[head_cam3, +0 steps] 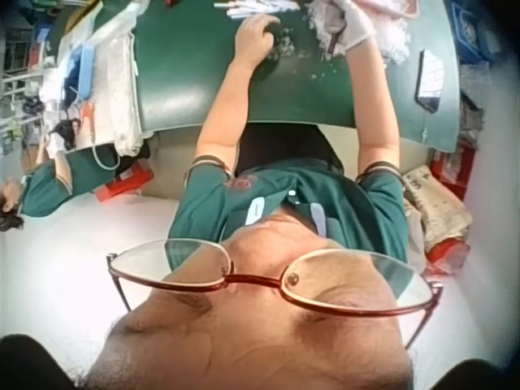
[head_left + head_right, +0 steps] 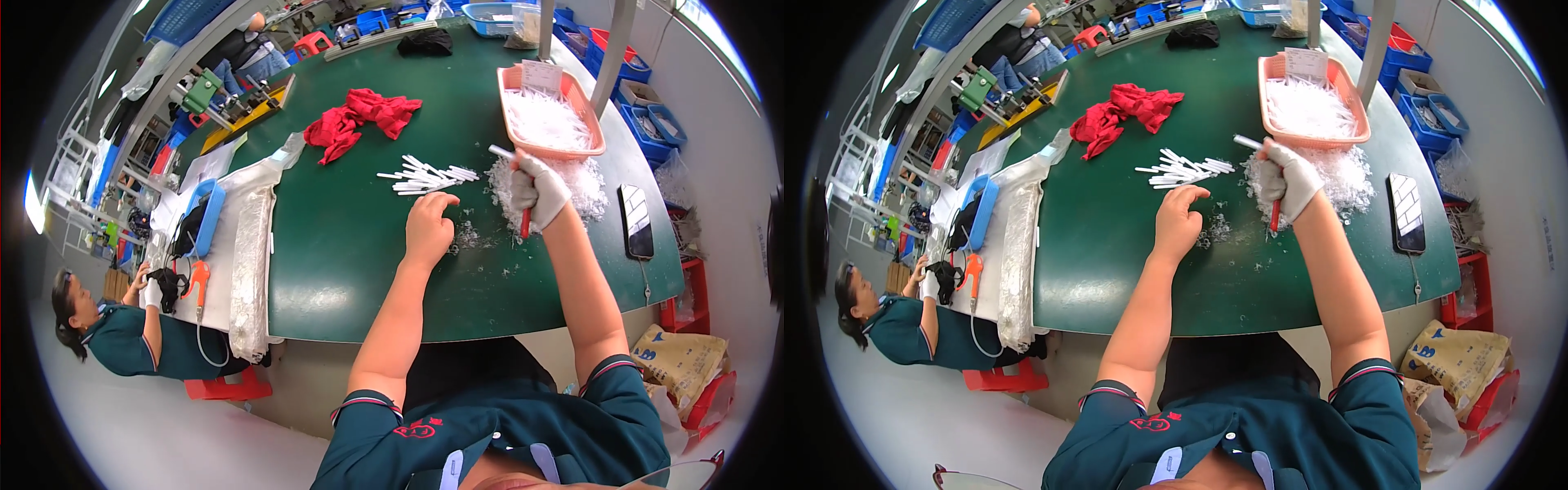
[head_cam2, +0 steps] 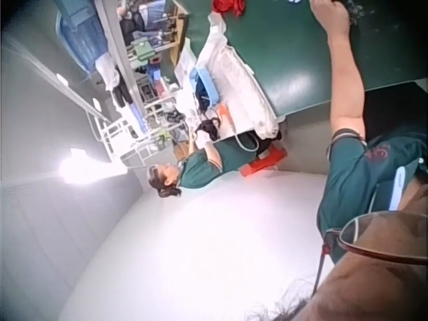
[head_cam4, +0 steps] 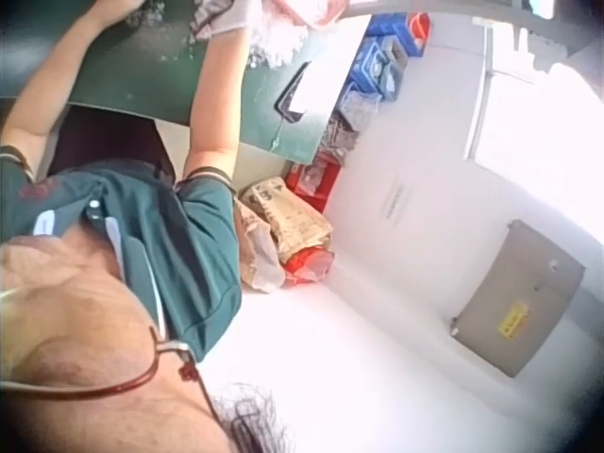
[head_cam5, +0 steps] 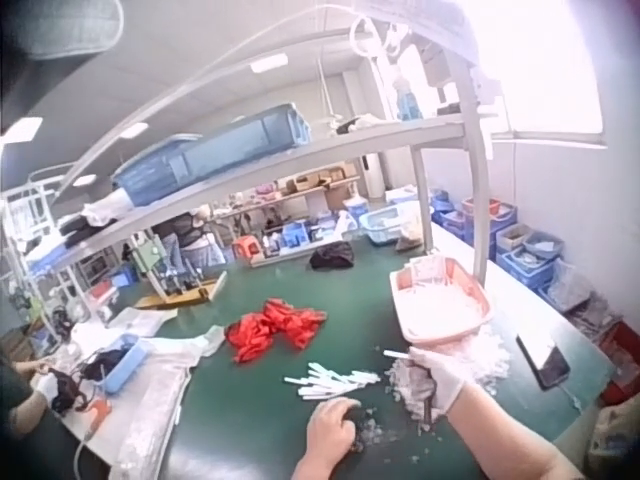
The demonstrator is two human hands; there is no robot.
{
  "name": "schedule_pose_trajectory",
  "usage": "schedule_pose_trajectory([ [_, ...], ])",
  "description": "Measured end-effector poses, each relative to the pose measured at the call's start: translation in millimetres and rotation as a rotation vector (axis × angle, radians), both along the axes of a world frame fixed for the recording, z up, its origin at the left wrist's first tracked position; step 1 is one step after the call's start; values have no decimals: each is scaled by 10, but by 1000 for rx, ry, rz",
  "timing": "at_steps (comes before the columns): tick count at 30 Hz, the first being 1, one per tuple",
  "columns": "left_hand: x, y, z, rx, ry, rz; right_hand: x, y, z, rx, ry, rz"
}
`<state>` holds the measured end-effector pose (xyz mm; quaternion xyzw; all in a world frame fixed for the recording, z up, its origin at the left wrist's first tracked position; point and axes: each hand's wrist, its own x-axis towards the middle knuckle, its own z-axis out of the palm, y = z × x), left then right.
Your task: The person assembles small white plastic components by hand on a green workbench.
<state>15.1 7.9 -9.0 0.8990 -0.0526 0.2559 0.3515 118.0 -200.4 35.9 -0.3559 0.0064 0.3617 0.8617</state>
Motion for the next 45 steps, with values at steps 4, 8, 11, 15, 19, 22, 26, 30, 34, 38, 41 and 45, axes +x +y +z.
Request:
schedule_pose_trajectory([
  [4,135,150,119,-4,249,204,335,-28,294,216,29,-194],
  [8,249,451,215,197,178,432,-35,123,245,-92,-237,-83],
  [11,429,836,27,410,139,495,-350,278,70,-233,-278,-15],
  [15,510,1040,-86,530,241,411,-514,349,-79,-356,-226,-7],
  [19,409,805,-203,598,105,454,-509,317,-96,-411,-248,-22],
  [22,241,653,-249,642,27,509,-527,354,-90,-412,-249,4],
  [26,96,413,-221,681,-45,439,-564,337,-110,-444,-272,12],
  [30,19,179,-204,690,-82,370,-560,358,-147,-474,-312,1],
  [34,45,108,-155,687,49,373,-542,368,-146,-548,-384,-24],
  [38,4,261,30,305,148,366,-465,429,-299,-846,-781,-83],
  [41,21,257,100,-345,148,91,-540,397,-160,-1003,-967,-114],
  [45,-25,-43,182,-702,214,-122,-547,309,-154,-983,-950,-143],
])
